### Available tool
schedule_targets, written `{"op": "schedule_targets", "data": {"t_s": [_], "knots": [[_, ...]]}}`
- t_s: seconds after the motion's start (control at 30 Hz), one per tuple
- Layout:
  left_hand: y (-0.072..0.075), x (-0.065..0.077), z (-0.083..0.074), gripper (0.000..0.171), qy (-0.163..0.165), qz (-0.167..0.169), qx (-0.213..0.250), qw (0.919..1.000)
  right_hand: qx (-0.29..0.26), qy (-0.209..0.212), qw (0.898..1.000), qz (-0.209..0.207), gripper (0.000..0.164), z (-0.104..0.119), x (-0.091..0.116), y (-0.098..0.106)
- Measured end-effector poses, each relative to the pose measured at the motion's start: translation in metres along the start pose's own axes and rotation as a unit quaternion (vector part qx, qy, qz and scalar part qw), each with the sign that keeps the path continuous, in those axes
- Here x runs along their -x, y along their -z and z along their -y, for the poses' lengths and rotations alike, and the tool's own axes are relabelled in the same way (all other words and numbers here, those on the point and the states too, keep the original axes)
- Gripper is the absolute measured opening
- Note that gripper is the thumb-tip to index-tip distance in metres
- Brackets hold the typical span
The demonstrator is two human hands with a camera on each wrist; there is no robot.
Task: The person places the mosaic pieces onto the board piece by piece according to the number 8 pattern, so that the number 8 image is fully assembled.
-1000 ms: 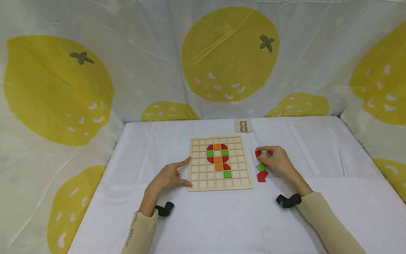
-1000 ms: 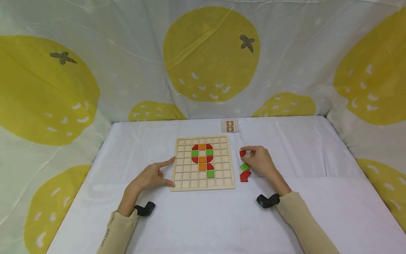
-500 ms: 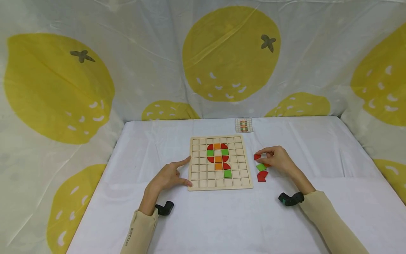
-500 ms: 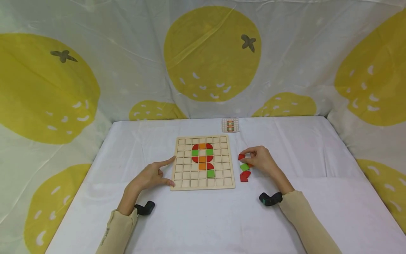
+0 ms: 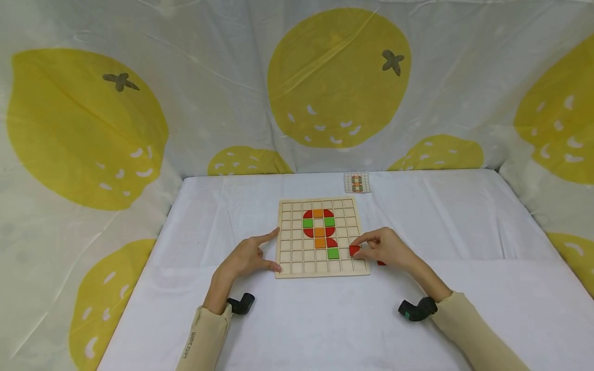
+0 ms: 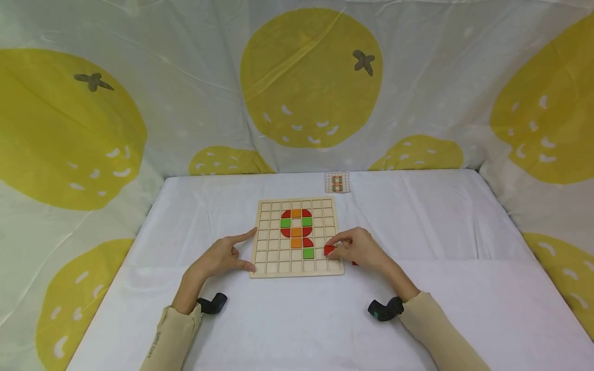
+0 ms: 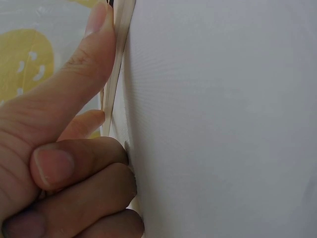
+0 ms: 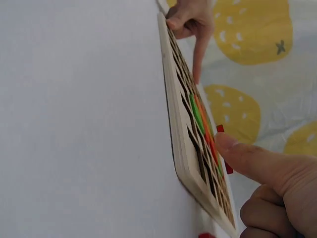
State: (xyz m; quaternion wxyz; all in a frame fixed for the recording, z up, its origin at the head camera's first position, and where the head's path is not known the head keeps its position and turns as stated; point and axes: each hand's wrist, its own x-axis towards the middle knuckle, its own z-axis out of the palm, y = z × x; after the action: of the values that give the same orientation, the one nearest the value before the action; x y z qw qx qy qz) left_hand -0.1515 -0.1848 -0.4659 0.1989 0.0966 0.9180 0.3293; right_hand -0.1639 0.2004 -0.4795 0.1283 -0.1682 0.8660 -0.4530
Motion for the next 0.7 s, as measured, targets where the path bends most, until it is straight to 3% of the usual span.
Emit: {"op": "schedule_targets", "data": {"t_s": [0.27,0.7], "knots": [[0.000,0.000,-0.001,0.108,0.005,0.002,-0.001,1.0000,-0.007,0.021,0.999,0.035,0.021,0.017,0.003,-0.023],[0.001,-0.001,0.000,0.110,0.001,-0.001,-0.003,1.0000,-0.001,0.051,0.997,0.054,0.023,0.021,0.002,-0.037]]}}
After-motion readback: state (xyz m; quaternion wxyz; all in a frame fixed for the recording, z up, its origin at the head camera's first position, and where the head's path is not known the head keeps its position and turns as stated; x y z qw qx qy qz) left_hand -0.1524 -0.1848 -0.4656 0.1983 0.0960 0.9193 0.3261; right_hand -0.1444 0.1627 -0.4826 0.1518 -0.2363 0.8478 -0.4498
